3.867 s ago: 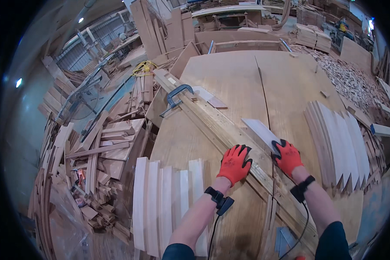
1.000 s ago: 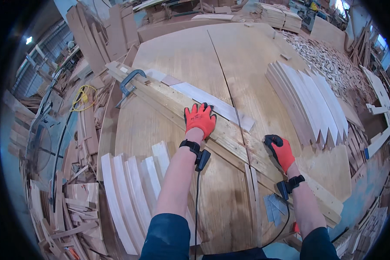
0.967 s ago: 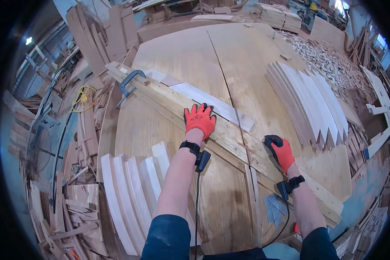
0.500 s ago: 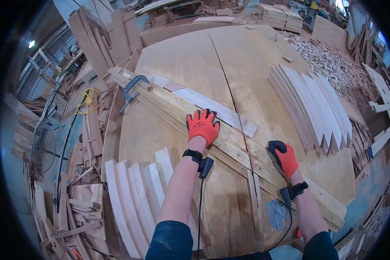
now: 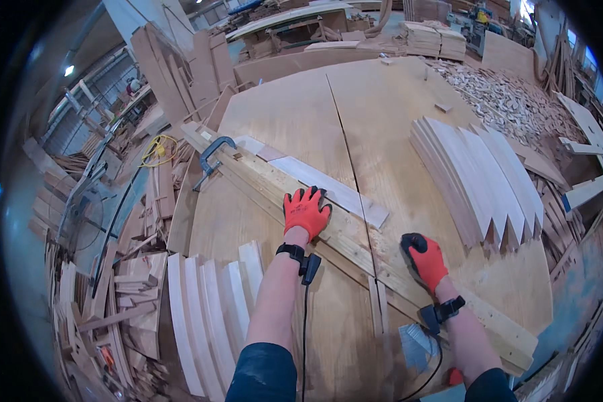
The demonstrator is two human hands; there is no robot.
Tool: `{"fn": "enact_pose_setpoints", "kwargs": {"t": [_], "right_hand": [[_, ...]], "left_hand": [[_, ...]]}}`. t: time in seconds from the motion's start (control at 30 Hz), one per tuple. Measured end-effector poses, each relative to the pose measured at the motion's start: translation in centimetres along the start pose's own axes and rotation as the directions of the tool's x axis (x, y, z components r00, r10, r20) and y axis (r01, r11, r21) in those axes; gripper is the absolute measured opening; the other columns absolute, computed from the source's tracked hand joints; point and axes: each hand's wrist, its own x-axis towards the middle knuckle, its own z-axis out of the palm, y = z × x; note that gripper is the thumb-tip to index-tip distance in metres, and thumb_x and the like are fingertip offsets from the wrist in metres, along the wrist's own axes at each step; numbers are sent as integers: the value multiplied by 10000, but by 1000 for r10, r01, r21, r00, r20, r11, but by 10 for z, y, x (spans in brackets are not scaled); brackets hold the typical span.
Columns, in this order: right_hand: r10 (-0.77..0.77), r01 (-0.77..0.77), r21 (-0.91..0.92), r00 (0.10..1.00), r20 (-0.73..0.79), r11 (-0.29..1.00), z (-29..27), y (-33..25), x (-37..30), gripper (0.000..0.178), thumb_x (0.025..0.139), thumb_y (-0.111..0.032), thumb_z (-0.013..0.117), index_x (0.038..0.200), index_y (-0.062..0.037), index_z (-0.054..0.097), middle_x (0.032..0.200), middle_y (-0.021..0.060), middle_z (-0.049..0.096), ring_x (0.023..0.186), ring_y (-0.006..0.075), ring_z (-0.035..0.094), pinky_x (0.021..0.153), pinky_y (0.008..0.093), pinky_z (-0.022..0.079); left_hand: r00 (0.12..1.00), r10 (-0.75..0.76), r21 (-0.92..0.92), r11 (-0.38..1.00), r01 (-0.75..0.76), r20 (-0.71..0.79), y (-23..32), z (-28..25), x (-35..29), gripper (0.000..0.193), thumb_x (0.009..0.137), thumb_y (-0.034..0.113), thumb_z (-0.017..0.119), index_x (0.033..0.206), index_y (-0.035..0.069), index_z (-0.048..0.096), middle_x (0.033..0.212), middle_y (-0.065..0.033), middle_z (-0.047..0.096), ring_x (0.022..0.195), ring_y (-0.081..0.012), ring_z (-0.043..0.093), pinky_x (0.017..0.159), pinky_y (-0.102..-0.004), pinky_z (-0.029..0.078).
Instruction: The person uses a handheld electric sander to smooth the surface of thin wooden planks. They pick up planks from a stack on the left, sand them on a workbench, and place the finished pieces into a stack on the right. The process is repeated for multiple planks throughout the clip.
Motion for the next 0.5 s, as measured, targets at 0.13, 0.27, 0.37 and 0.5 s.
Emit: {"fn": "enact_pose_setpoints", "kwargs": {"t": [0.13, 0.27, 0.37, 0.5], "right_hand": [[-29, 30, -184, 1000, 10, 982, -1, -24, -37, 301, 874, -274, 726, 1087, -62, 718, 1069, 171, 721, 988, 358, 687, 883, 418, 540], [-1, 32, -487, 998, 65, 873, 14, -25, -55, 420, 870, -374, 724, 1158, -71, 683, 1147, 170, 670, 1064, 345, 641, 904, 452, 514], [46, 33, -741, 995, 86, 670, 19, -48, -41, 587, 850, -451, 739, 1249, -36, 621, 1303, 168, 572, 1232, 327, 537, 995, 449, 469], [23, 76, -812, 994, 110, 578, 29, -44, -51, 532, 816, -411, 790, 1154, -24, 650, 1181, 167, 642, 1094, 307, 615, 926, 421, 510]], "left_hand": [[990, 2, -52, 999, -10, -140, -4, 11, -34, 623, 887, 474, 608, 1428, 170, 556, 1542, -64, 478, 1420, -317, 398, 1218, -545, 180], [981, -11, -54, 999, 0, -192, -7, 28, -80, 595, 882, 445, 623, 1397, 151, 578, 1501, -90, 517, 1402, -305, 420, 1206, -532, 212], [981, -14, -105, 994, -6, -192, 2, 32, -110, 588, 884, 436, 623, 1397, 151, 578, 1498, -91, 518, 1400, -299, 419, 1208, -529, 210], [971, -8, -106, 994, -18, -239, 15, 33, -139, 574, 880, 421, 633, 1375, 133, 588, 1457, -110, 544, 1374, -301, 438, 1205, -525, 218]]}}
